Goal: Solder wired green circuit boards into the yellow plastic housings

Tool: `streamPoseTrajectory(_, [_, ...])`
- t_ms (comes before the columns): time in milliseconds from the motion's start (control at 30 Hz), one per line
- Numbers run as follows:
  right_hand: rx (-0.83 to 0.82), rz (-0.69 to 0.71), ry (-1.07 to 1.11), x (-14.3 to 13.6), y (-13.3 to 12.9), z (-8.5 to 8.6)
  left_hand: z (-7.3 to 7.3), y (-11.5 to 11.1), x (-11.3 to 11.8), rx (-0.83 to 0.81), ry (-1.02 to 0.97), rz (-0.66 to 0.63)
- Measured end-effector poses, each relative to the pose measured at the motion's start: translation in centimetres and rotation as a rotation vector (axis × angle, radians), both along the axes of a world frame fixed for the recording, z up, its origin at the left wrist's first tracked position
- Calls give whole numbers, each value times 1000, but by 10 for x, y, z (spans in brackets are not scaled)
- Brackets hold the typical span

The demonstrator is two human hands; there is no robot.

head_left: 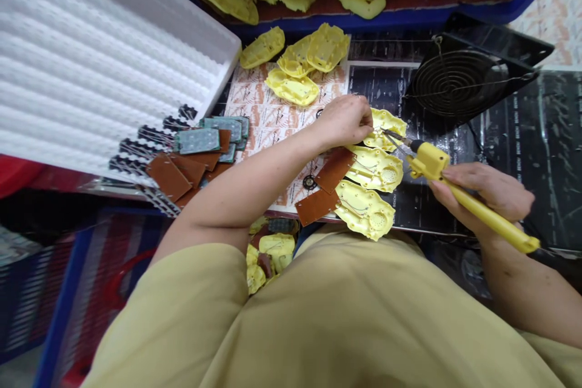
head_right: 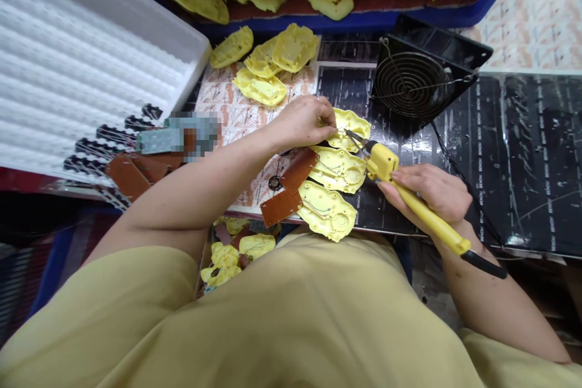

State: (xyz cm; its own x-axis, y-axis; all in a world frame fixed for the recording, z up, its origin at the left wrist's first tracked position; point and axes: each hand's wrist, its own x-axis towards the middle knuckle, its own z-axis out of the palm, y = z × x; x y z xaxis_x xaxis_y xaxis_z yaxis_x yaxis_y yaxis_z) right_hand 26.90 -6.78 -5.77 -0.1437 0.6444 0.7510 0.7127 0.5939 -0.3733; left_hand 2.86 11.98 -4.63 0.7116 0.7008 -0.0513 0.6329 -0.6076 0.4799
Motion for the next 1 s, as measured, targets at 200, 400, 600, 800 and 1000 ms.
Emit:
streamPoseTrajectory(200, [-78,-127,49,7,-12,-1,4,-1,2,-12,53,15])
streamPoseTrajectory(400, [-143,-146,43,6,-13,-6,4,0,1,6,32,-2])
streamPoseTrajectory(600, [-145,-115,96,5,-13,-7,6,-2,-5,-7,-14,30])
streamPoseTrajectory(800, [-182,-145,76,11,-9,-15,10,-5,1,-33,11,74])
streamPoseTrajectory(1000, [-148,-69,124,9,2,-12,16,-5,7,-56,88,94])
